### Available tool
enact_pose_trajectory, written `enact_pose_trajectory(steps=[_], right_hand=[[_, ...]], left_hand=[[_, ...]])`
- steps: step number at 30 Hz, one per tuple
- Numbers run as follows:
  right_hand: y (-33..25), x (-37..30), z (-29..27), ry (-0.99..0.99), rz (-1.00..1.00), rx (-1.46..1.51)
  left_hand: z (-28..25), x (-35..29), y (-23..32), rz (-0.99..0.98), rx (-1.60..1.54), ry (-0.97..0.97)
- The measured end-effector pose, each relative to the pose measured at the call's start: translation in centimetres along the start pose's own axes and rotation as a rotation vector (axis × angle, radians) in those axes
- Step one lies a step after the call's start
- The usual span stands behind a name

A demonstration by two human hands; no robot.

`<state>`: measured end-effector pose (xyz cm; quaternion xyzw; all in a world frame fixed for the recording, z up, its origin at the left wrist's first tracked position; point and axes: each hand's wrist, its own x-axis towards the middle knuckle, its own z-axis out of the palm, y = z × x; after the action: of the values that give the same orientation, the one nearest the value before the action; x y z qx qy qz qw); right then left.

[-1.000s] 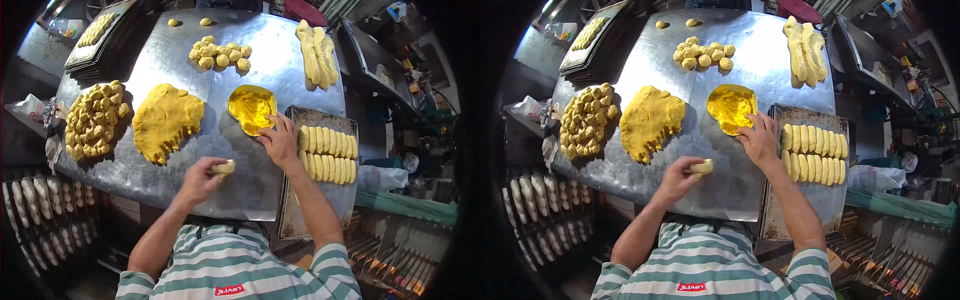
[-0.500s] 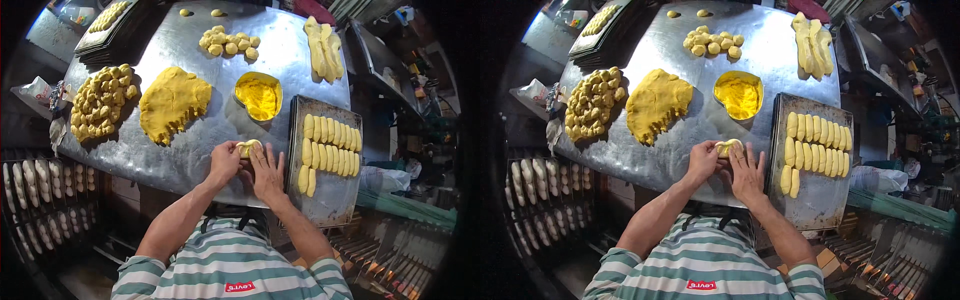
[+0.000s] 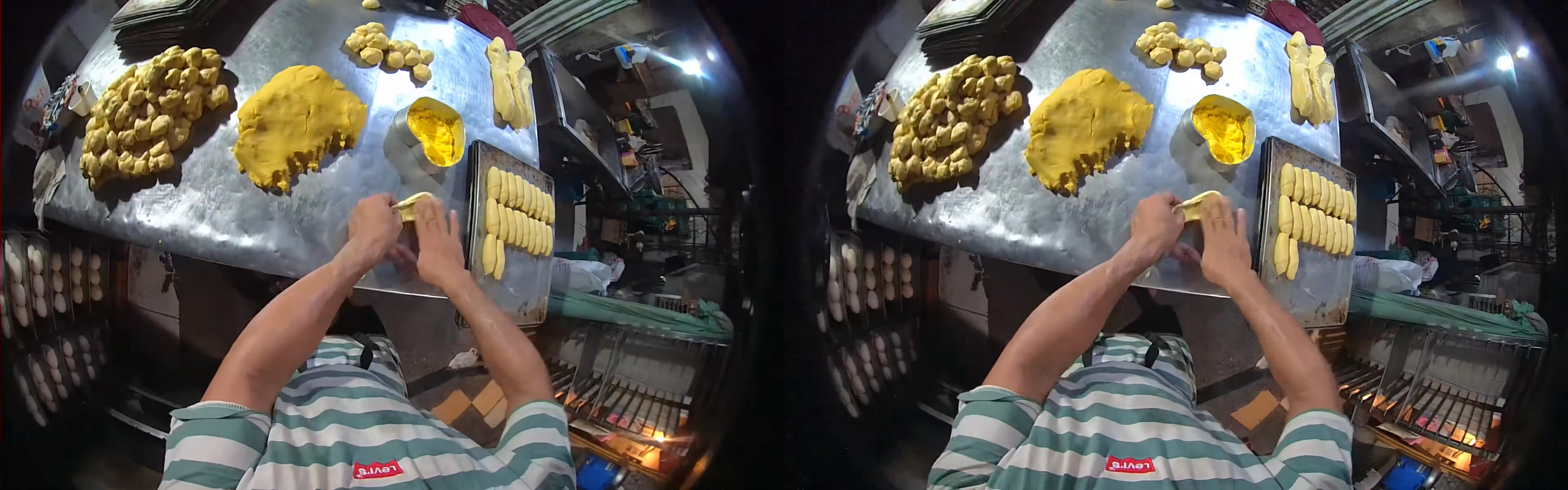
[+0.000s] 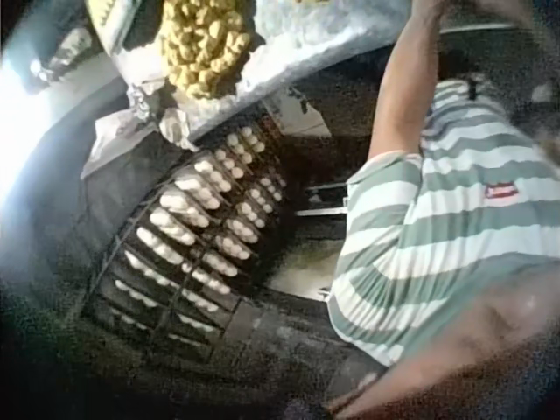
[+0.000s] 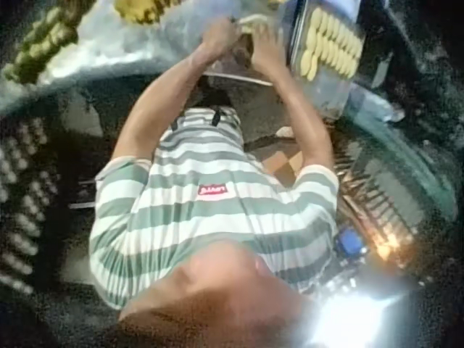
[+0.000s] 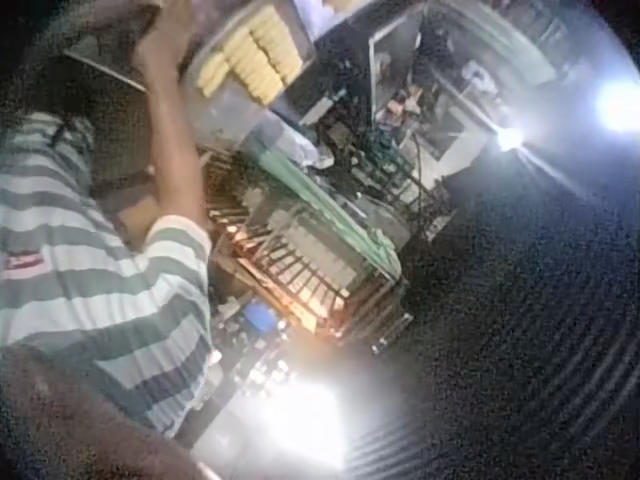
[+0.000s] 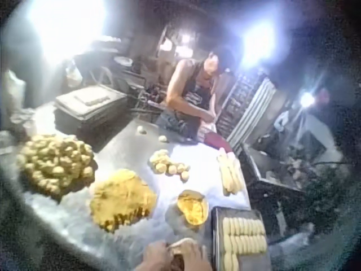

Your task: The person shapes dough by flattening individual dough portions on a metal table, rolling them by hand, and arranging the shaped pieces onto a baking tray.

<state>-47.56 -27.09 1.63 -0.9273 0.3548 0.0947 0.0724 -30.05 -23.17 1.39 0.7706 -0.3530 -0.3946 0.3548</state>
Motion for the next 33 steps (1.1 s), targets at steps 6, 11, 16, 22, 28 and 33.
enact_pose_trajectory(steps=[6, 11, 16, 22, 28, 33], right_hand=[[-2.5, 0.4, -0.4, -0.052, -0.035, 0.063], [-7.1, 1.6, 0.5, -0.115, -0.025, -0.002], [-3.6, 1.8, 0.5, 0.023, -0.109, 0.142], [1.5, 2.5, -0.4, 0.185, 0.105, 0.082], [-4.5, 11.1, -3.2, 0.707, -0.076, 0.594], [-12.6, 13.7, -0.1, 0.556, -0.205, 0.442]], left_hand=[[-0.3, 0.0, -2.3, 0.08, 0.037, 0.082], [-1.5, -1.7, 1.2, 0.061, 0.271, -0.069], [0.6, 1.2, -2.1, 0.354, 0.56, 0.398], [0.5, 2.1, -3.8, 0.301, 0.744, 0.437], [-2.4, 0.5, -5.9, 0.287, 0.82, 0.461], [-13.2, -2.9, -10.9, 0.25, 0.649, 0.519]])
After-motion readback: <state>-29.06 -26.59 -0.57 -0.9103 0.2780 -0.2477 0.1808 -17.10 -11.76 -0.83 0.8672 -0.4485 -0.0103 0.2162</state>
